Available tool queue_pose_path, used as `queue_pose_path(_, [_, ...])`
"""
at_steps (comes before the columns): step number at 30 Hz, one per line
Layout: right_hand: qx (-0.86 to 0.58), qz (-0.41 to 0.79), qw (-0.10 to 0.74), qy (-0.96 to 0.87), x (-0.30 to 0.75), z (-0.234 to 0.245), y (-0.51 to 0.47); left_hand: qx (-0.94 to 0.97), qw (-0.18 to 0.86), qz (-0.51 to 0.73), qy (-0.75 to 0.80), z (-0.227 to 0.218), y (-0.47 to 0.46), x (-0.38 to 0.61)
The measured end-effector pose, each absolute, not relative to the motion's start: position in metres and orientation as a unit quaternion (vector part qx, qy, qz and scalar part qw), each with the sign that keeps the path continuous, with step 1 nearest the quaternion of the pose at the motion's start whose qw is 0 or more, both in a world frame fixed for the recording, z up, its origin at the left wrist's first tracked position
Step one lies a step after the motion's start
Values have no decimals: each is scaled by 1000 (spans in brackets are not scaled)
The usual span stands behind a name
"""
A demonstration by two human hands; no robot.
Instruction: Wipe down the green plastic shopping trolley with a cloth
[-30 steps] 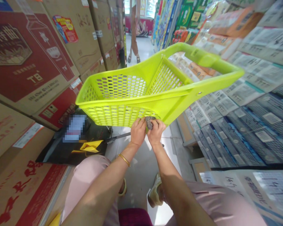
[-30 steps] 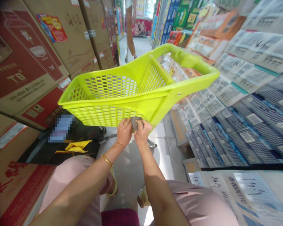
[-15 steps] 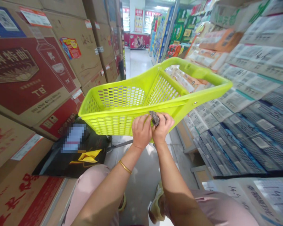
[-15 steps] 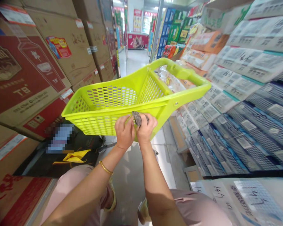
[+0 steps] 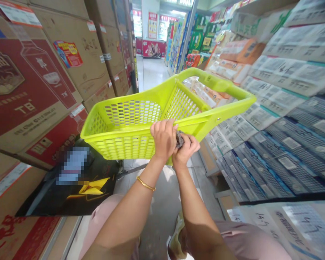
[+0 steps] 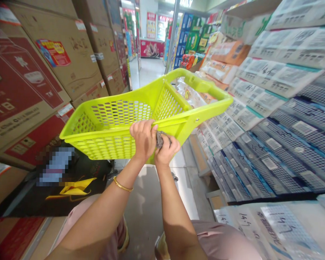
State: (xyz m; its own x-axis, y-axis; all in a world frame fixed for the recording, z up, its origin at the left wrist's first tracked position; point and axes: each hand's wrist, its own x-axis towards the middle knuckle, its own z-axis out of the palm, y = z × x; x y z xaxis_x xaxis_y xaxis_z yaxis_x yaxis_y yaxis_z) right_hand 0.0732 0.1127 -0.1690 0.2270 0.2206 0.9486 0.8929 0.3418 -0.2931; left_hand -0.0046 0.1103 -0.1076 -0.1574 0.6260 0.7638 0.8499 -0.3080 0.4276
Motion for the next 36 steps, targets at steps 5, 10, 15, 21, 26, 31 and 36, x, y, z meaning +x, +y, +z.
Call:
queue_pose_path(5, [-505, -328, 604, -521, 82, -151, 129, -639, 126, -499, -572, -108, 105, -3])
queue_pose_path(10, [-524, -308, 596, -524, 76, -182, 123, -642, 119, -503, -566, -106, 105, -4])
queue_pose_path(15, [-539, -297, 559, -556, 76, -206, 108, -653, 97, -507, -554, -105, 108, -8])
queue_pose_path(21, [-509, -335, 538, -583, 85, -183, 98, -657, 124, -514, -538, -107, 106, -14])
queue_pose_path(26, [-489, -328, 571, -572, 92, -140, 91, -645, 145, -525, -536, -107, 102, -23])
queue_pose_path(31, [-478, -368, 565, -562, 85, -115, 75, -634, 149, -525, -548, -103, 92, -31])
queue_pose_path(36, [-460, -364, 585, -560, 74, -90, 61, -628, 134, -495, -586, -90, 76, -29])
